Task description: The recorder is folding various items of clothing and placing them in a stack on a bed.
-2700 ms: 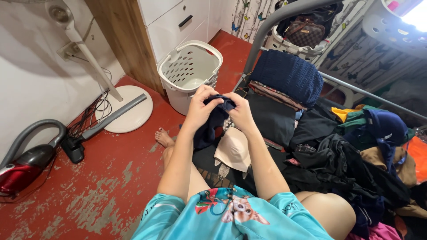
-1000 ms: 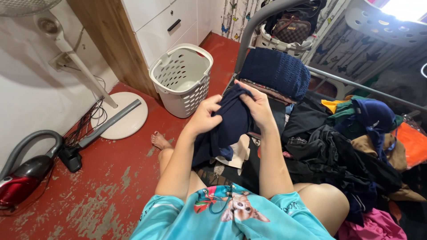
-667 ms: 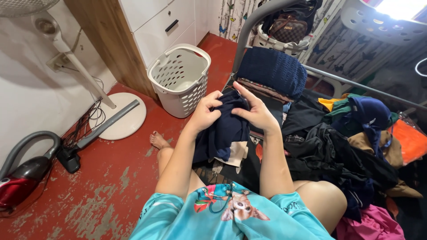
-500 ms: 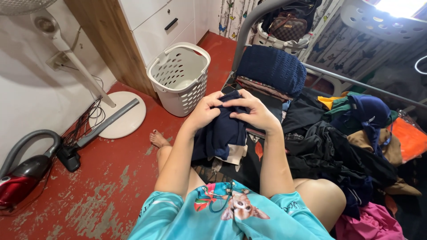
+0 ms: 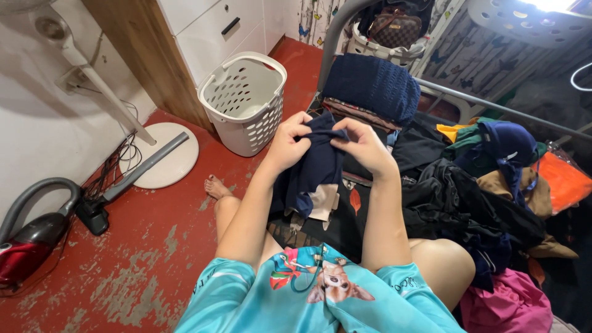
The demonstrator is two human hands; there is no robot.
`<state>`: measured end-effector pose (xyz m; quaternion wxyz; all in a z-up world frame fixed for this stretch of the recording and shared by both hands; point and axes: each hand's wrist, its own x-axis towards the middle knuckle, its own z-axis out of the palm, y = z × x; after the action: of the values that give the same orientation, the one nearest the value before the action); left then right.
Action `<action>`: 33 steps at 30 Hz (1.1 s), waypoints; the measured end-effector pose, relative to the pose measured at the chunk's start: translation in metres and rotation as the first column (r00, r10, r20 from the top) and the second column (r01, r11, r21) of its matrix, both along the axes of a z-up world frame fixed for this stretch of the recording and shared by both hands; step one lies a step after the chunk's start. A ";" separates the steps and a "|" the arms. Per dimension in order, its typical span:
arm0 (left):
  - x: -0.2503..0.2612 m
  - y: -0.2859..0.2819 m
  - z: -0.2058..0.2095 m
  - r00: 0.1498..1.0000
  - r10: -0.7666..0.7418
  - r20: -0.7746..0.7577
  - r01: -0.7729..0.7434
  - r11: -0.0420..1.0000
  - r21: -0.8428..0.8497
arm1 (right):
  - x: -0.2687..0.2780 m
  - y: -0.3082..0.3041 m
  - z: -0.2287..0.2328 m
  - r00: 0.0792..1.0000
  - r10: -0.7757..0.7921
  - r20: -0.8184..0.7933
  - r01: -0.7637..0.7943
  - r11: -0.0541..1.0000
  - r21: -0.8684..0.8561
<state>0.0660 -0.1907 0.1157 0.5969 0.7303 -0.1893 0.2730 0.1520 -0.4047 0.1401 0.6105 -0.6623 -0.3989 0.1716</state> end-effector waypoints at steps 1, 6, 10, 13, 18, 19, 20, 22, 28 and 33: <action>0.001 -0.002 0.002 1.000 -0.001 -0.004 0.001 1.000 -0.001 | 0.001 -0.001 -0.001 1.000 -0.001 -0.004 0.001 1.000 -0.001; 0.003 -0.010 0.014 0.995 0.096 0.041 -0.100 0.988 0.117 | -0.008 -0.002 0.013 0.989 -0.085 -0.119 0.108 0.974 0.199; 0.004 -0.016 0.010 0.993 0.081 -0.087 -0.060 0.974 0.220 | -0.017 -0.006 0.029 0.985 -0.132 -0.108 0.148 0.976 0.159; 0.005 -0.019 0.006 0.974 0.067 -0.215 -0.005 0.961 0.276 | -0.015 -0.012 0.029 0.990 -0.133 -0.050 0.132 0.991 -0.011; 0.006 -0.023 0.022 0.998 0.037 0.052 -0.044 0.991 0.128 | -0.017 -0.017 0.037 0.969 -0.185 0.162 0.207 0.969 -0.132; 0.006 -0.024 0.024 0.998 0.036 0.055 -0.043 0.991 0.129 | -0.017 -0.017 0.038 0.969 -0.185 0.165 0.208 0.970 -0.130; 0.006 -0.026 0.026 1.000 0.014 0.028 -0.018 0.988 0.157 | -0.018 -0.017 0.040 0.943 -0.257 0.213 0.278 0.958 -0.073; 0.008 -0.031 0.025 1.000 -0.010 0.000 0.009 0.983 0.184 | -0.020 -0.017 0.042 0.908 -0.331 0.256 0.345 0.938 -0.011; 0.023 -0.046 0.003 0.948 0.291 -0.126 -0.205 0.866 0.455 | -0.024 -0.013 0.043 0.881 -0.424 0.212 0.413 0.906 0.092; 0.023 -0.052 0.008 0.873 0.448 -0.193 -0.250 0.750 0.612 | -0.029 -0.010 0.049 0.822 -0.509 0.255 0.443 0.853 0.275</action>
<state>0.0891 -0.2431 0.1237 0.3115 0.9315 -0.0183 0.1868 0.1232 -0.4142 0.1888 0.6256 -0.6940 -0.3284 -0.1382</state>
